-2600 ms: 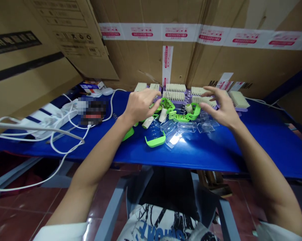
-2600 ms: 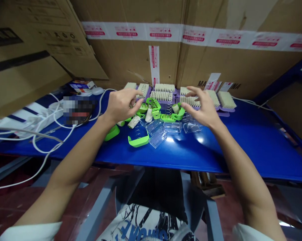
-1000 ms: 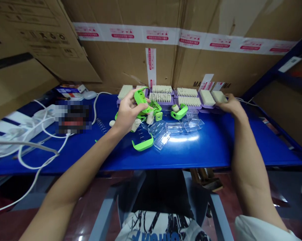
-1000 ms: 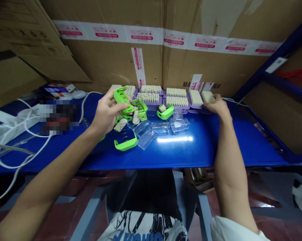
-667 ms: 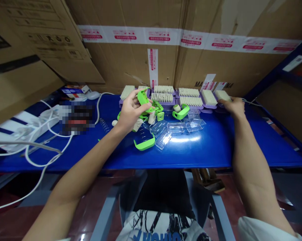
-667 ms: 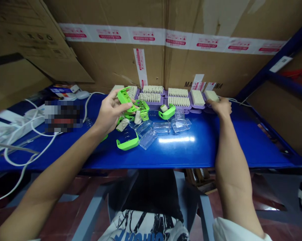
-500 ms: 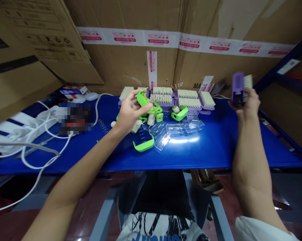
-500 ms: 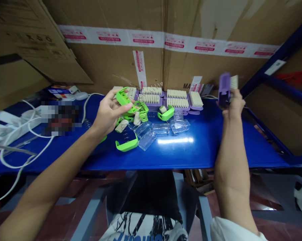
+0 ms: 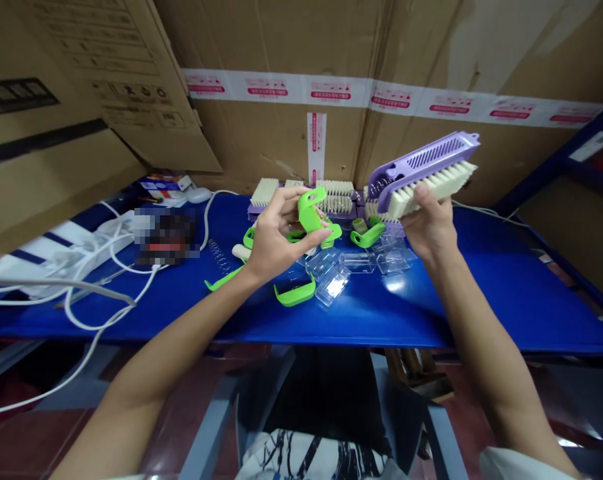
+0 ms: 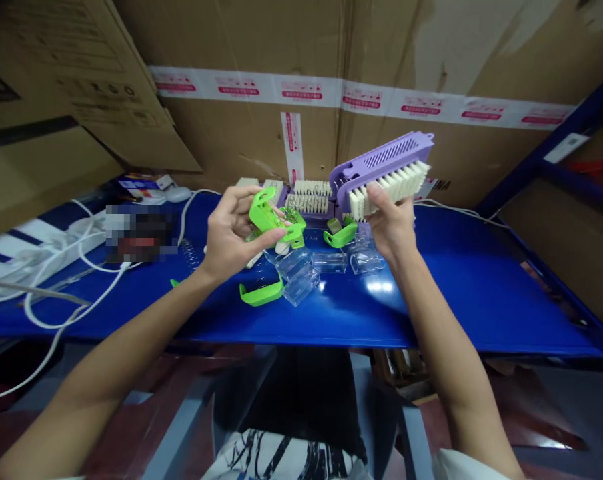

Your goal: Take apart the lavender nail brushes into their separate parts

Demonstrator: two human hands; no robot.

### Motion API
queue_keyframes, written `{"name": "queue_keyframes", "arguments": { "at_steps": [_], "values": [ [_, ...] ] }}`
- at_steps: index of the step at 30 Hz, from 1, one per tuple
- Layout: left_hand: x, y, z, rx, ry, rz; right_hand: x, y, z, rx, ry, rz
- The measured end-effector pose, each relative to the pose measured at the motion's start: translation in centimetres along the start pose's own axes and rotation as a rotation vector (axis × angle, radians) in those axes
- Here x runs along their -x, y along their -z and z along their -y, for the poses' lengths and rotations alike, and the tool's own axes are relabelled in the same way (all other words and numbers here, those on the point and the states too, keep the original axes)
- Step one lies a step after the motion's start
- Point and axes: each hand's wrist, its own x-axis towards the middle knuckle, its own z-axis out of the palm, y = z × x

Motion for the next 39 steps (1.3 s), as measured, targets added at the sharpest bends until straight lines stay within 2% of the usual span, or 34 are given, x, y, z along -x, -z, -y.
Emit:
{"name": "queue_keyframes", "arguments": {
  "at_steps": [4, 9, 15, 21, 25, 32, 35, 39],
  "values": [
    [-0.2, 0.3, -0.2, -0.099, -0.027, -0.069, 0.3, 0.3, -0.3, 0.028, 0.03, 0.041],
    [-0.1, 0.1, 0.0, -0.093, -0.008, -0.058, 0.2, 0.3, -0.7, 0.012, 0.018, 0.052],
    [0.2, -0.1, 0.1, -0.132, -0.036, 0.007, 2.4, -2.7, -0.9, -0.071, -0.079, 0.084],
    [0.3, 0.3, 0.3, -0.202, -0.09, -0.022, 4.5, -4.8, -0.5, -0.156, -0.199, 0.047],
    [0.3, 0.4, 0.4, -0.234, -0.131, 0.034, 4.8, -5.2, -0.2, -0.181, -0.238, 0.038],
    [0.2, 0.7, 0.2, -0.228, -0.161, 0.147, 5.0, -5.4, -0.2, -0.169, -0.306, 0.171],
    [0.5, 0.6, 0.2, -0.254, -0.21, 0.131, 4.9, -5.1, -0.4, -0.122, -0.287, 0.185],
    [1.0, 0.2, -0.3, -0.289, -0.306, 0.064, 4.9, -5.1, -0.1, -0.135, -0.27, 0.109]
  ]
}}
